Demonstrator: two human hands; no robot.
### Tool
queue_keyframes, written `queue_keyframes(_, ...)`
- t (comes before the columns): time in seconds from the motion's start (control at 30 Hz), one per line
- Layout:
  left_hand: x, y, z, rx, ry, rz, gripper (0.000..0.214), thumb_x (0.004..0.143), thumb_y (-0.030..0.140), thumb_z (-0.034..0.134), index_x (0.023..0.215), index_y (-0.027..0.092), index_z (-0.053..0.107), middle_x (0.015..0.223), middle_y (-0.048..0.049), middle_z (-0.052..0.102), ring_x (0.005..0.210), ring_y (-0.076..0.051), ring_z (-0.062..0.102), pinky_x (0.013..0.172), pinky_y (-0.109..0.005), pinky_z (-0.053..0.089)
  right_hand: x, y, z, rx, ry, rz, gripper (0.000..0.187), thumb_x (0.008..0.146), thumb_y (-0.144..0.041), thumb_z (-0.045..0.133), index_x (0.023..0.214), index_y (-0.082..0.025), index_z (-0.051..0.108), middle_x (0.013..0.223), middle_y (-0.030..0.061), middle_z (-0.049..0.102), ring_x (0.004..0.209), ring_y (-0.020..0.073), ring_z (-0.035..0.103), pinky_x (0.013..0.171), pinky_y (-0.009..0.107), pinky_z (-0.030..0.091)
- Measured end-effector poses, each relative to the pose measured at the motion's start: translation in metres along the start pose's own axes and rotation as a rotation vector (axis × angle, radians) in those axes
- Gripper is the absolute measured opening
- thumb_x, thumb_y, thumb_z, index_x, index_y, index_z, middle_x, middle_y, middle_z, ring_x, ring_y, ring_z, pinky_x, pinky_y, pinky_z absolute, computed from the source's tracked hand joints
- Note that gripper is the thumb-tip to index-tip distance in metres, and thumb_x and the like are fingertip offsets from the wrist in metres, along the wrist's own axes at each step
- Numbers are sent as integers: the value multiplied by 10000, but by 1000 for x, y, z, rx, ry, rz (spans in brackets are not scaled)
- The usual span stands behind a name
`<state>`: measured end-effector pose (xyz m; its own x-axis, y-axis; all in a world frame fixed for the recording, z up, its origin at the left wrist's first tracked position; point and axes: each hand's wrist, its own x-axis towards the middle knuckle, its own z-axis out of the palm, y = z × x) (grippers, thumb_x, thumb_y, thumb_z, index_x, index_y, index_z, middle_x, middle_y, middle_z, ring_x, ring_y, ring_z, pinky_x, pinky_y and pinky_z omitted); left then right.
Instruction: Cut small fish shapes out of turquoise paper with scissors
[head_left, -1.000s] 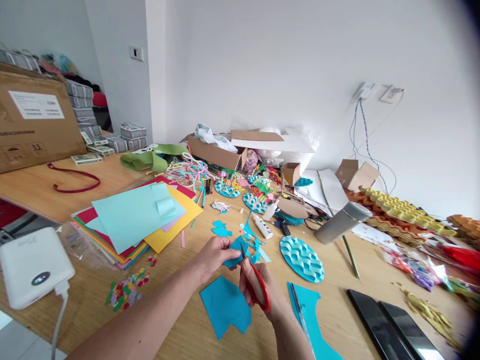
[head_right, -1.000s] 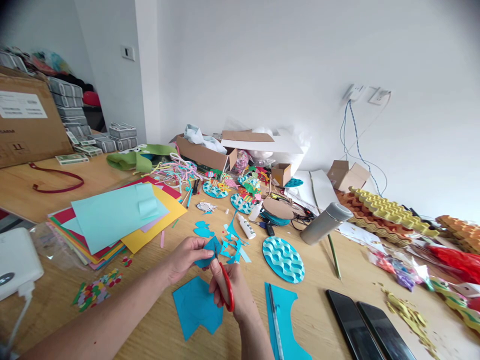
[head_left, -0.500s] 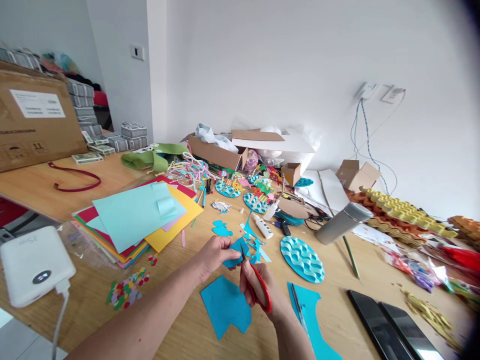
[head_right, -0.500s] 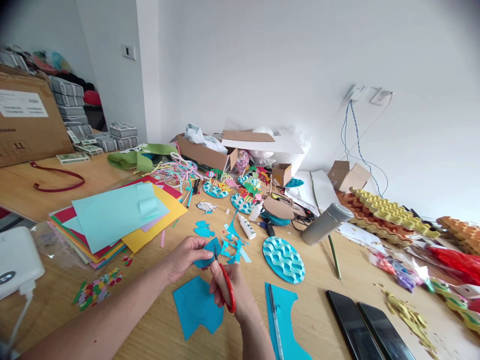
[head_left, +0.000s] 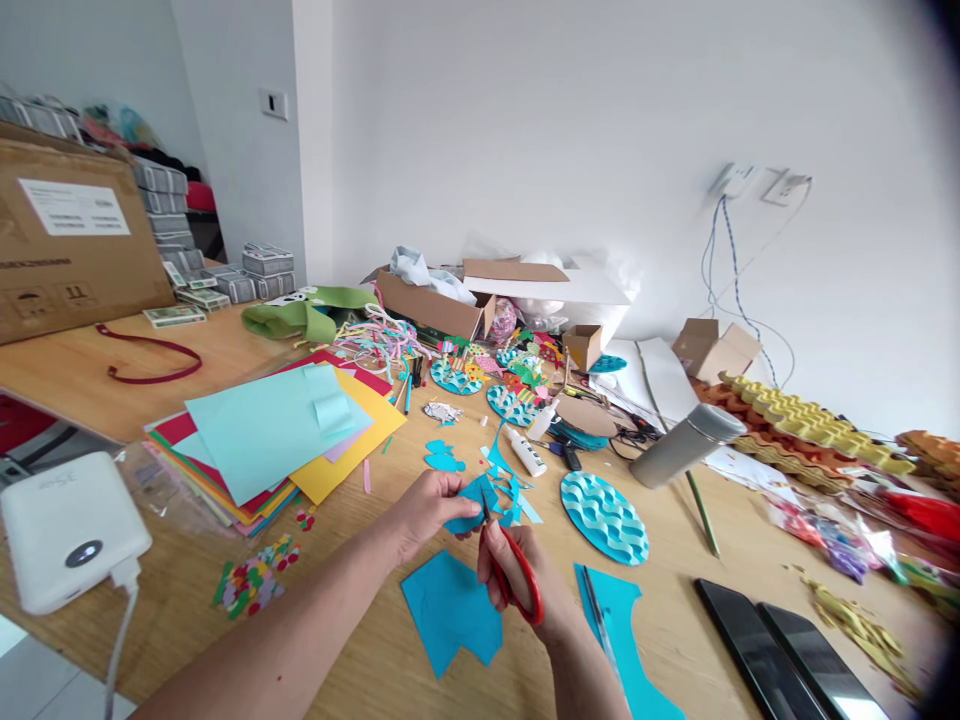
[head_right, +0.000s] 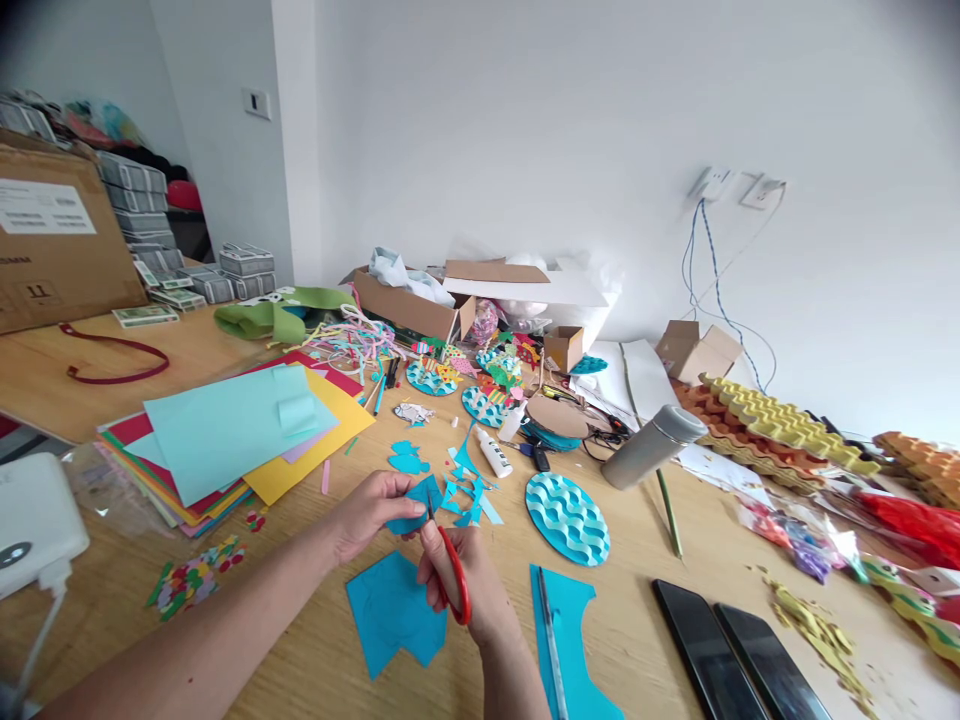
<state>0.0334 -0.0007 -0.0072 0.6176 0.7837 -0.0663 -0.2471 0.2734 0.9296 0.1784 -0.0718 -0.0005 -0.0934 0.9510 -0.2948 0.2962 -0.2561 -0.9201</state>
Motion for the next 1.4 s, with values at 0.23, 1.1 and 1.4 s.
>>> queue_keyframes(0.23,-1,4,-1,6,-9,-34,205,606,291,682,669,103,632,579,-26,601,499,-105,497,515,-241,355,0,2,-1,4,-24,-11,724,704,-842,407,487,-162,529,348,1,456,306,75,394,351,204,281)
queue_keyframes(1.1,1,3,-4,30,50,-52,213,604,279,665,716,98,643,607,-36,622,531,-122,536,541,-254,393,0,2,-2,-23,-34,-13,733,711,-844,399,460,-167,522,330,2,451,279,72,375,341,210,292)
queue_keyframes(1.4,3,2,-5,-10,181,-12,231,571,309,743,654,139,611,579,10,591,519,-97,472,528,-242,359,-2,4,-2,-9,-32,-7,722,719,-833,409,471,-166,527,330,-4,451,278,69,370,347,209,293)
